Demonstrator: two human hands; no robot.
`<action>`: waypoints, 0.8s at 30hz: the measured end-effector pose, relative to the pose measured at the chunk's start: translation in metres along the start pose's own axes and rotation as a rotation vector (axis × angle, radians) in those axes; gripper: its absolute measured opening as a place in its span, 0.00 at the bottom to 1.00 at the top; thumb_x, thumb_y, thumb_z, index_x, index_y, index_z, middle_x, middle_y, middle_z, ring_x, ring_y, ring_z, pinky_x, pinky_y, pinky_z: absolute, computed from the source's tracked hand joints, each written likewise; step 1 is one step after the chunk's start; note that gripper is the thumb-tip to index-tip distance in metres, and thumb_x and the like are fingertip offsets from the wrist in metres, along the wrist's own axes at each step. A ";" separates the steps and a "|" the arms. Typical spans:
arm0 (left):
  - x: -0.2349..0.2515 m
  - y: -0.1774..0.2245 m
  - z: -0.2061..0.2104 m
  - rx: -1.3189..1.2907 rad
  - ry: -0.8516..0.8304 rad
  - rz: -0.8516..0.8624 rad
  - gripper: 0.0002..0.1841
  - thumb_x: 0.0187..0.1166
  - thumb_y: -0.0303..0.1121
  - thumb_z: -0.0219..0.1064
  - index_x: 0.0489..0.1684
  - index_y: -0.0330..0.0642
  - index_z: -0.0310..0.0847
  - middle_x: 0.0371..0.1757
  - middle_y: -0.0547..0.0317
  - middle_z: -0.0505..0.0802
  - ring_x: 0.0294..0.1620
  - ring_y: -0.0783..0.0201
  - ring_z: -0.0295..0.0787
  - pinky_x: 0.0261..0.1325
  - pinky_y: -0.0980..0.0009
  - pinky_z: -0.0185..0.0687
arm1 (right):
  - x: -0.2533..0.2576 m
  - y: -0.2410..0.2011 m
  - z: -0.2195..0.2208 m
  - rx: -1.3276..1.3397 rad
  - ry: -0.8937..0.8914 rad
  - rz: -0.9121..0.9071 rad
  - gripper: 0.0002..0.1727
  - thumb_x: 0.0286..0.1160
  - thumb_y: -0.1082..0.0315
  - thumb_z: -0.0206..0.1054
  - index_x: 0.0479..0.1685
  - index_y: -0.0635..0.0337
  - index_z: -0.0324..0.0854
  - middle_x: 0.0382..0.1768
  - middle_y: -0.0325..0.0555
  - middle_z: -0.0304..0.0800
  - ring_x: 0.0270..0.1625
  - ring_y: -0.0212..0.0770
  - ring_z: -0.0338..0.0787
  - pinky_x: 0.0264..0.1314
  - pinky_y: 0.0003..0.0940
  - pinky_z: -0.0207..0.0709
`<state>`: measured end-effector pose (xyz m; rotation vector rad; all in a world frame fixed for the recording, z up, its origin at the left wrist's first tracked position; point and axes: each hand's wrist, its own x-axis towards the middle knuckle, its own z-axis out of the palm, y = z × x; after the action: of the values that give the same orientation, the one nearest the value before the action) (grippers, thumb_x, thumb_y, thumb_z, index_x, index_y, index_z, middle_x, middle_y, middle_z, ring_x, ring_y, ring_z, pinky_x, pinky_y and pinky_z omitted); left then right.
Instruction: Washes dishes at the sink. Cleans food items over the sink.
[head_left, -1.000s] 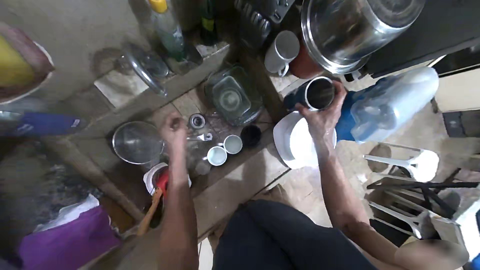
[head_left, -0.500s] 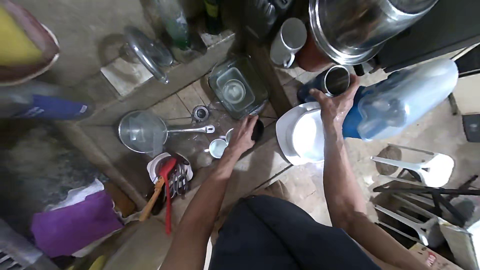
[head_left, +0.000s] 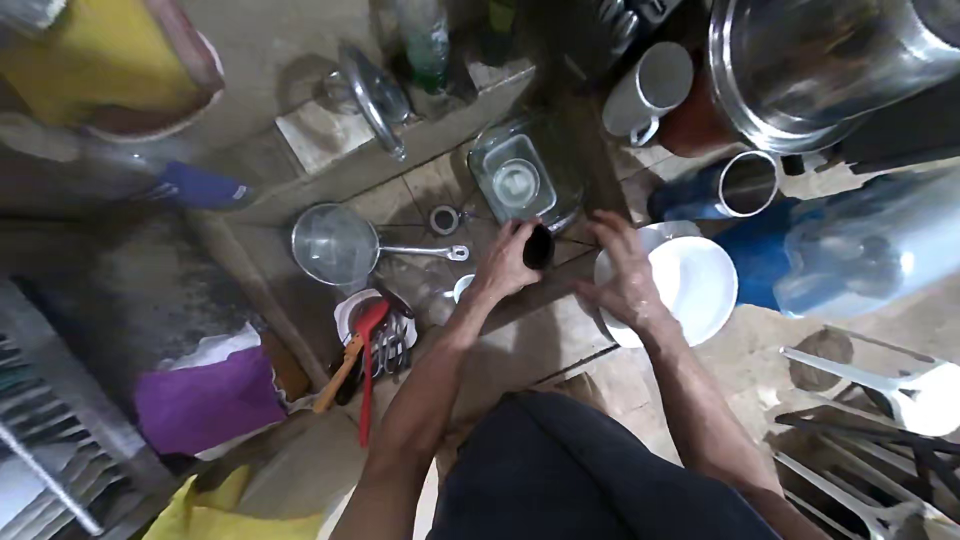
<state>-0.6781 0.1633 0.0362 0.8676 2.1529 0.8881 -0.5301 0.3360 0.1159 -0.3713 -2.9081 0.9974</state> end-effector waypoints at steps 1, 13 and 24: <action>-0.003 -0.001 -0.013 -0.028 0.026 -0.002 0.54 0.47 0.43 0.90 0.86 0.58 0.69 0.77 0.48 0.80 0.74 0.49 0.82 0.70 0.46 0.84 | 0.010 -0.002 0.018 0.015 -0.093 -0.038 0.53 0.50 0.53 0.90 0.85 0.54 0.69 0.86 0.57 0.66 0.84 0.57 0.72 0.82 0.56 0.73; -0.029 -0.055 -0.095 -0.590 -0.048 -0.405 0.44 0.71 0.55 0.78 0.89 0.51 0.65 0.74 0.47 0.86 0.67 0.50 0.88 0.68 0.46 0.86 | 0.089 -0.007 0.122 0.167 -0.441 0.165 0.65 0.42 0.38 0.89 0.92 0.27 0.55 0.55 0.55 0.92 0.52 0.59 0.93 0.49 0.71 0.83; 0.050 -0.086 -0.261 -0.475 0.464 -0.508 0.24 0.93 0.51 0.52 0.79 0.48 0.72 0.58 0.48 0.89 0.40 0.58 0.94 0.42 0.62 0.94 | 0.126 -0.024 0.124 0.278 -0.713 0.545 0.63 0.52 0.33 0.82 0.94 0.41 0.52 0.72 0.56 0.84 0.70 0.56 0.87 0.72 0.66 0.78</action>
<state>-0.9304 0.0647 0.1022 -0.1378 2.2252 1.3298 -0.6719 0.2730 0.0279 -1.0082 -3.2359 1.9325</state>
